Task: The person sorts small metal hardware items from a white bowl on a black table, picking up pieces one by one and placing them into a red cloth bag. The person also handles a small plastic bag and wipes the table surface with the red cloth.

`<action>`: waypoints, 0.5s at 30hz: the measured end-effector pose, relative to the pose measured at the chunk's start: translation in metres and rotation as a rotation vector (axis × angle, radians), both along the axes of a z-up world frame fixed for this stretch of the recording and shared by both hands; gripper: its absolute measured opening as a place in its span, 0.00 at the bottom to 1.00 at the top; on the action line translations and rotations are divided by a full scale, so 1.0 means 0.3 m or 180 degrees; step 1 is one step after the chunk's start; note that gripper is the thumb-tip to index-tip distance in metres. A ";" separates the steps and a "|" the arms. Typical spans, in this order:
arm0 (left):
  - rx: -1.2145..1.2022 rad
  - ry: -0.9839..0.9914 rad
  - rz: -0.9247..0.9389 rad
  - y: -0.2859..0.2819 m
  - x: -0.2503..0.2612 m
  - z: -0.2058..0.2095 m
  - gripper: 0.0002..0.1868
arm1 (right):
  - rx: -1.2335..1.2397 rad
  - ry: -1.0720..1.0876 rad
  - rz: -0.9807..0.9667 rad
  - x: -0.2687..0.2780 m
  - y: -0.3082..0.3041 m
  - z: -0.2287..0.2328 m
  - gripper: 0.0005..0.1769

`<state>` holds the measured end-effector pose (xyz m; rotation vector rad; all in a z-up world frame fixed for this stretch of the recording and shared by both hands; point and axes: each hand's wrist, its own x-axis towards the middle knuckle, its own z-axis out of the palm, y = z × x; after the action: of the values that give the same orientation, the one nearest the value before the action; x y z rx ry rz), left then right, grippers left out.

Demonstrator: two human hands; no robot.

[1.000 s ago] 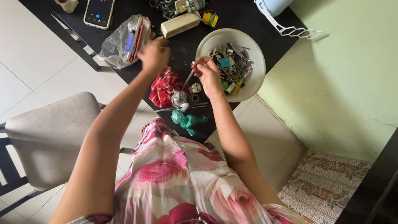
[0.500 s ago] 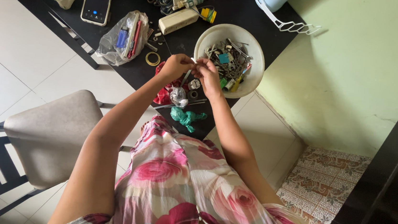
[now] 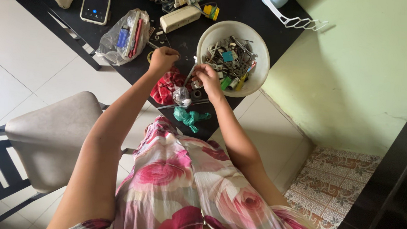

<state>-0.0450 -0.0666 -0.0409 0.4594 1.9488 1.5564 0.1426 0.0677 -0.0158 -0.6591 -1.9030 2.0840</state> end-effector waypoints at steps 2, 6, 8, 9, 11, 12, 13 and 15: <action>-0.0145 0.0270 0.0132 -0.007 -0.011 -0.007 0.09 | 0.0176 -0.0056 -0.0066 0.010 0.008 -0.018 0.09; -0.0241 0.1062 0.0740 -0.010 -0.058 -0.035 0.09 | 0.0319 -0.0041 -0.0791 0.046 0.078 -0.086 0.08; -0.0342 0.0938 0.0769 -0.018 -0.086 -0.055 0.09 | 0.0527 -0.0100 -0.1343 0.070 0.151 -0.135 0.07; -0.0394 0.0877 0.0784 -0.023 -0.100 -0.061 0.09 | 0.0792 -0.0195 -0.1598 0.085 0.200 -0.157 0.06; -0.0376 0.1565 0.1090 -0.027 -0.114 -0.067 0.17 | 0.1147 0.0097 -0.1923 0.082 0.300 -0.199 0.07; -0.0360 0.1917 0.1239 -0.024 -0.120 -0.062 0.21 | 0.1502 0.0010 -0.1998 0.092 0.339 -0.217 0.07; -0.0391 0.1712 0.1292 -0.023 -0.119 -0.057 0.23 | 0.1858 -0.0078 -0.2068 0.101 0.372 -0.231 0.06; -0.0459 0.1290 0.1396 -0.025 -0.096 -0.049 0.28 | 0.2290 -0.0256 -0.1983 0.109 0.408 -0.239 0.08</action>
<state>-0.0739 -0.0742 -0.0555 0.3164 2.5923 1.6592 0.1753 0.1900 -0.0875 -0.9767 -1.9531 0.9294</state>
